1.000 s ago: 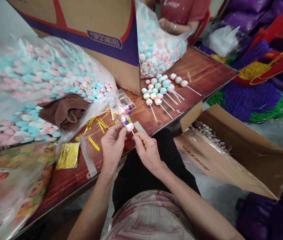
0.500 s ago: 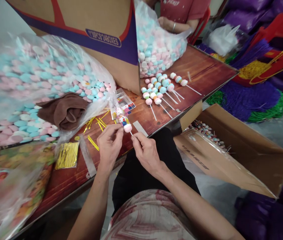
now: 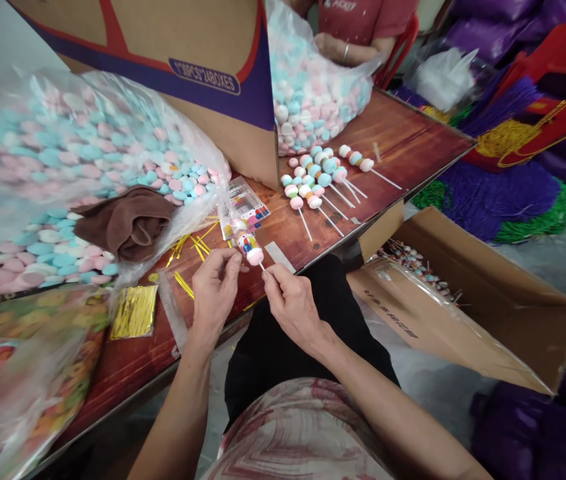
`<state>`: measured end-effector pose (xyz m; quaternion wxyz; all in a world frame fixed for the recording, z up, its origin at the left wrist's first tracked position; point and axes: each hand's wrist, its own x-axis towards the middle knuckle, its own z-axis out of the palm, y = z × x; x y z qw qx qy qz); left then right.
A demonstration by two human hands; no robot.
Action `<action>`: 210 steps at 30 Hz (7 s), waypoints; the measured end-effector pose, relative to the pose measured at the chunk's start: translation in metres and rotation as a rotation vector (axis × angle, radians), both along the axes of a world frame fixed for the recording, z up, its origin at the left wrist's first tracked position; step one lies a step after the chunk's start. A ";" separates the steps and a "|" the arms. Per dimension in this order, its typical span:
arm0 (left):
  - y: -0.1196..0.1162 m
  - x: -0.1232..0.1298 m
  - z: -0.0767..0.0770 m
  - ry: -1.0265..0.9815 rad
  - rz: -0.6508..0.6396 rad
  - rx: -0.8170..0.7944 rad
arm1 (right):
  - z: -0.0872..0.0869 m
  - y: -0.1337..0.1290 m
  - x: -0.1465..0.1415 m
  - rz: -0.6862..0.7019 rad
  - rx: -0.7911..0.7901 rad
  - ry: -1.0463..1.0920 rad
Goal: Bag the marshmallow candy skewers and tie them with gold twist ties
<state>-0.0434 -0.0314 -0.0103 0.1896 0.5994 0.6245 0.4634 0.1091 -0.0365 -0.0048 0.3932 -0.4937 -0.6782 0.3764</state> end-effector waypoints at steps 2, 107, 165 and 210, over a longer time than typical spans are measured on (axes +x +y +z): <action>-0.003 0.002 -0.001 0.004 -0.008 -0.006 | 0.000 0.000 0.000 0.002 0.012 -0.005; 0.018 0.011 0.008 -1.613 0.068 -0.291 | -0.028 0.001 -0.016 0.042 0.446 -0.188; -0.015 0.016 -0.002 -0.826 -0.147 -0.381 | 0.007 -0.001 -0.018 0.125 -0.337 0.437; -0.083 -0.060 0.016 -1.054 0.291 0.084 | -0.001 -0.006 -0.096 0.472 0.392 -0.626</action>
